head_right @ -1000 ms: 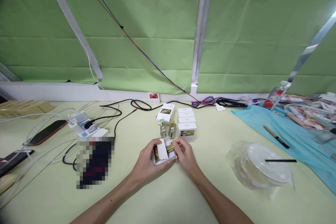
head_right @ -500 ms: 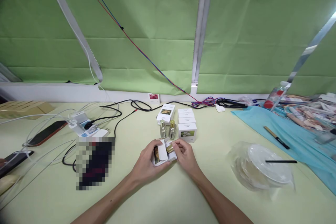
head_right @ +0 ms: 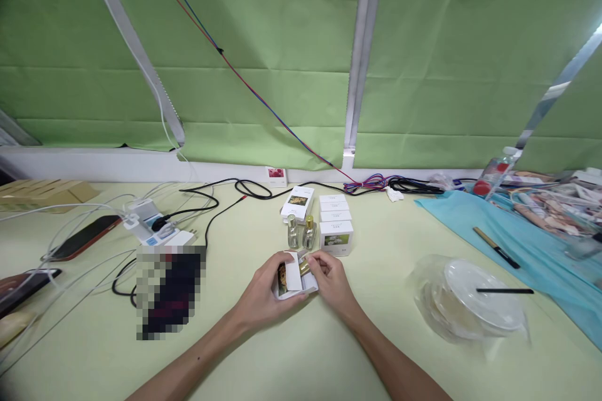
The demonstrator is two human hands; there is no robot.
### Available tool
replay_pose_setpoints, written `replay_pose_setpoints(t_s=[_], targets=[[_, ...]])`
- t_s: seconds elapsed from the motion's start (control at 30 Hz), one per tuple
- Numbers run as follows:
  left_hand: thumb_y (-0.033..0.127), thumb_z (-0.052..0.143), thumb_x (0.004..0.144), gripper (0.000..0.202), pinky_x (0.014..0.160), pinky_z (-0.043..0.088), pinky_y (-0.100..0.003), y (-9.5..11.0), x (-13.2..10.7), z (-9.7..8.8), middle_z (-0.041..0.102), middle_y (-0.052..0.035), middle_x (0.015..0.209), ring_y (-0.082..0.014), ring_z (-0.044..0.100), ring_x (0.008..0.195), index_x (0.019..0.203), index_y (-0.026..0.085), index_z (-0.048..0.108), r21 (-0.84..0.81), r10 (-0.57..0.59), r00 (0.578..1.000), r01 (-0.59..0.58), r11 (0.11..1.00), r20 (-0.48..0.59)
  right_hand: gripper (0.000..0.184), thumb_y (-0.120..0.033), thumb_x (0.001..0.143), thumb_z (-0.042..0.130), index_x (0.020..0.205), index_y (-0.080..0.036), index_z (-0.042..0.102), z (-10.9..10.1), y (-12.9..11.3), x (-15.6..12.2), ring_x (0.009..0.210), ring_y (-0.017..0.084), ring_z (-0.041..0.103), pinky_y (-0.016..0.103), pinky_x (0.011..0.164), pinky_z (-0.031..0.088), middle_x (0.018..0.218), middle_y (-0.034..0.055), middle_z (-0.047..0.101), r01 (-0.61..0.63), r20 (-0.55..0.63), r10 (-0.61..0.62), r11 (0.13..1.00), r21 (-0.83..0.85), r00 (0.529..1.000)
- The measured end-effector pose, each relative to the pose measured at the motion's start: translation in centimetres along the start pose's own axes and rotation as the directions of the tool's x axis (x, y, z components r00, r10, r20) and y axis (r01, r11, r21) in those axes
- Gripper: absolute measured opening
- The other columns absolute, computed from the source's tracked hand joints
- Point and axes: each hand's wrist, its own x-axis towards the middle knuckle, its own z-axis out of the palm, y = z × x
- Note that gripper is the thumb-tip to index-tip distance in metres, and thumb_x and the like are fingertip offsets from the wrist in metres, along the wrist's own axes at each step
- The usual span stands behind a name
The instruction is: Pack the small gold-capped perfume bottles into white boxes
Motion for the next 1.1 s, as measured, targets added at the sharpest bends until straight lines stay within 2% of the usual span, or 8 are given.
replay_pose_setpoints(t_s=[0.23,0.5,0.7,0.97,1.1], targets=[[0.04,0.076,0.075,0.052,0.078,0.054,-0.035,0.17,-0.06,0.09,0.067,-0.0076,0.113,-0.0243,0.066,0.096,0.119,0.023,0.053,0.006,-0.032,0.999,0.032,0.999,-0.002,0.04,-0.057,0.092,0.061,0.086,-0.019,0.069,-0.01,-0.22,-0.06,0.07,0.018,0.063,0.027,0.063,0.05,0.078,0.0042,0.068,0.004,0.01,-0.004,1.0,0.013,1.0],[0.04,0.078,0.073,0.056,0.079,0.056,-0.038,-0.01,-0.14,0.61,0.069,-0.0096,0.116,-0.0266,0.067,0.099,0.121,0.022,0.055,0.018,-0.05,0.995,0.051,0.999,-0.083,0.041,-0.059,0.089,0.064,0.082,-0.019,0.069,-0.04,-0.09,-0.01,0.061,0.016,0.058,0.026,0.054,0.045,0.074,0.0036,0.067,-0.004,0.01,0.004,1.0,0.006,1.0],[0.044,0.076,0.077,0.056,0.083,0.056,-0.04,-0.29,-0.11,0.66,0.066,-0.0109,0.12,-0.0264,0.067,0.1,0.123,0.022,0.052,0.003,-0.046,0.996,0.047,0.999,-0.071,0.039,-0.056,0.089,0.066,0.08,-0.019,0.071,-0.13,0.14,0.02,0.058,0.014,0.052,0.025,0.052,0.04,0.069,0.0023,0.064,0.015,0.012,-0.015,1.0,-0.016,1.0],[0.043,0.076,0.077,0.053,0.081,0.055,-0.037,-0.42,-0.13,0.6,0.067,-0.0098,0.118,-0.0254,0.067,0.1,0.12,0.023,0.052,-0.002,-0.038,0.997,0.038,0.999,-0.062,0.038,-0.056,0.087,0.067,0.08,-0.019,0.072,-0.19,-0.05,0.03,0.053,0.013,0.048,0.025,0.049,0.037,0.066,0.0016,0.063,0.003,0.021,-0.002,1.0,-0.013,1.0],[0.041,0.077,0.075,0.052,0.078,0.055,-0.035,-0.24,-0.12,0.32,0.068,-0.0081,0.113,-0.024,0.067,0.095,0.118,0.023,0.054,0.001,-0.015,0.999,0.015,1.0,-0.03,0.037,-0.054,0.09,0.065,0.081,-0.019,0.073,-0.29,0.3,0.01,0.06,0.015,0.054,0.026,0.055,0.041,0.071,0.0032,0.067,0.015,0.045,-0.013,1.0,-0.027,0.999]])
